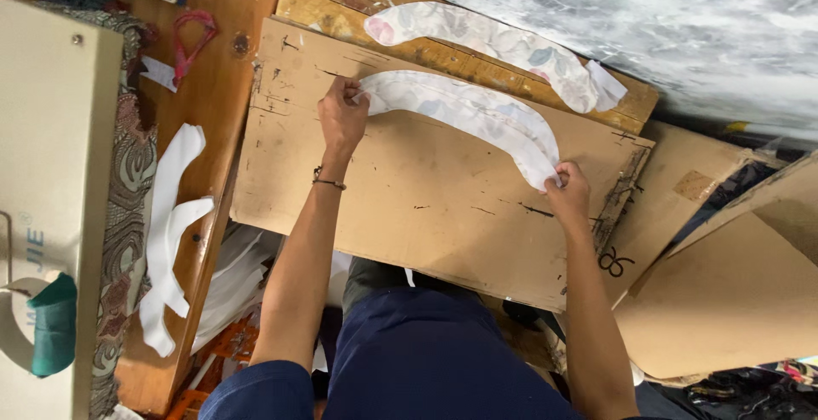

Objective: The person repeatedly picks up white fabric pieces and patterned fabric pieces, aligns them, and places them under a press machine. The person stacks the assembled pieces on a cardboard surface.

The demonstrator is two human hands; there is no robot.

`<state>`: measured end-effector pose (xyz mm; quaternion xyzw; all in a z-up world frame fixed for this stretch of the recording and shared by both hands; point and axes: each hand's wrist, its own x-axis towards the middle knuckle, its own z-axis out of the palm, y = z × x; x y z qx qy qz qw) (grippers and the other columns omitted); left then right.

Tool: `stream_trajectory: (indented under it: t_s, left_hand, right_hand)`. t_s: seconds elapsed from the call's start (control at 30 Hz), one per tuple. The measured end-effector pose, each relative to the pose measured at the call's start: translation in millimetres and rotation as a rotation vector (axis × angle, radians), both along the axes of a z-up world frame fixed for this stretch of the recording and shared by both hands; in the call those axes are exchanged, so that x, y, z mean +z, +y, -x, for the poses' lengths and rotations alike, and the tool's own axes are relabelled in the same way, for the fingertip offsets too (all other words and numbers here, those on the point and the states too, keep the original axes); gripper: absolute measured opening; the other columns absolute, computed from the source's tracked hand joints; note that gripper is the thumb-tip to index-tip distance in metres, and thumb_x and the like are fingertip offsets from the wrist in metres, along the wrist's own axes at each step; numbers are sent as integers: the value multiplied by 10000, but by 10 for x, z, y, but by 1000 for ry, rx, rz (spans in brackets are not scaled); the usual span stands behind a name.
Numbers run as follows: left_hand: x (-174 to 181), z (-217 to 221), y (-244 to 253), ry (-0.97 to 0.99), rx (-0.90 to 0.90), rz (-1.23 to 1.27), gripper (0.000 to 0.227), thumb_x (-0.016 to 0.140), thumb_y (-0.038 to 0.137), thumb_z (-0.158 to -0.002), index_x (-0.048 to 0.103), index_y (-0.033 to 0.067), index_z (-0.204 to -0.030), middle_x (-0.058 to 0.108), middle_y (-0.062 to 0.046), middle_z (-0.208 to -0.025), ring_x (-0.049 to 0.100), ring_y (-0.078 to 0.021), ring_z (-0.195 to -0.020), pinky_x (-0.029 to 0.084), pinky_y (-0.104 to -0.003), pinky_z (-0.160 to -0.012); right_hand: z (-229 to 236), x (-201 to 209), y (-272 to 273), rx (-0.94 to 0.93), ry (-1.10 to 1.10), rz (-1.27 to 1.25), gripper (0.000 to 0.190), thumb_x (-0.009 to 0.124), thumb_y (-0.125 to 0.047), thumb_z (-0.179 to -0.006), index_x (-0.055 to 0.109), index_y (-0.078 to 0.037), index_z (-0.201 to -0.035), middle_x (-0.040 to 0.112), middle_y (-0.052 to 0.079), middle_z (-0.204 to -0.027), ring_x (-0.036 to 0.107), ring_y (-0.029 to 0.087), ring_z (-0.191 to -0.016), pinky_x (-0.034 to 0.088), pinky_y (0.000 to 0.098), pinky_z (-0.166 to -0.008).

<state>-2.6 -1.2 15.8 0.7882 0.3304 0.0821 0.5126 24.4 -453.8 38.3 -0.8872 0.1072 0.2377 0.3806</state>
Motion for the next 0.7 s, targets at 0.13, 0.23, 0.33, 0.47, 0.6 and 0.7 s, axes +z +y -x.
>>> stream_trajectory:
  t_s: [0.13,0.23,0.33,0.47,0.6,0.7]
  left_hand:
    - [-1,-33,13,19,-9,30,204,780,28,-838,672,-12,-1006,743,-91,-859,679,-145,-716,573,-294,-689]
    - [-16,-32,33,35,-2,40,209,781,23,-838,669,-13,-1012,743,-79,-862,676,-135,-709,570,-288,-684]
    - [-45,-18,54,-4,4,46,235,790,23,-832,660,-16,-1024,739,-78,-861,678,-131,-707,572,-281,-679]
    - [-97,67,90,-24,4,48,252,796,29,-828,659,-8,-1035,737,-73,-855,691,-124,-716,584,-271,-685]
    - [-142,94,95,-65,34,77,235,765,14,-827,657,-3,-1035,730,-72,-860,700,-126,-725,599,-277,-672]
    - [-156,119,94,-41,83,23,208,752,-3,-818,682,-2,-1014,731,-86,-826,702,-147,-704,591,-297,-669]
  right_hand:
    - [16,-38,4,-97,68,-42,160,626,-41,-944,643,23,-1090,717,115,-908,724,157,-743,561,284,-611]
    - [34,-114,-41,-131,43,-36,150,667,-86,-953,656,17,-1062,702,102,-899,714,143,-725,568,275,-599]
    - [36,-174,-121,-98,-43,-5,129,699,-89,-928,678,12,-1006,687,91,-875,677,145,-734,571,295,-639]
    - [29,-219,-262,-31,6,253,133,740,-167,-921,721,-37,-948,693,35,-827,644,156,-731,507,327,-676]
    - [19,-214,-415,83,-2,299,153,747,-170,-935,727,-18,-948,668,62,-809,618,183,-741,482,345,-696]
    - [-20,-224,-389,90,-96,215,171,760,-163,-913,728,-12,-986,678,67,-825,625,175,-748,488,337,-708]
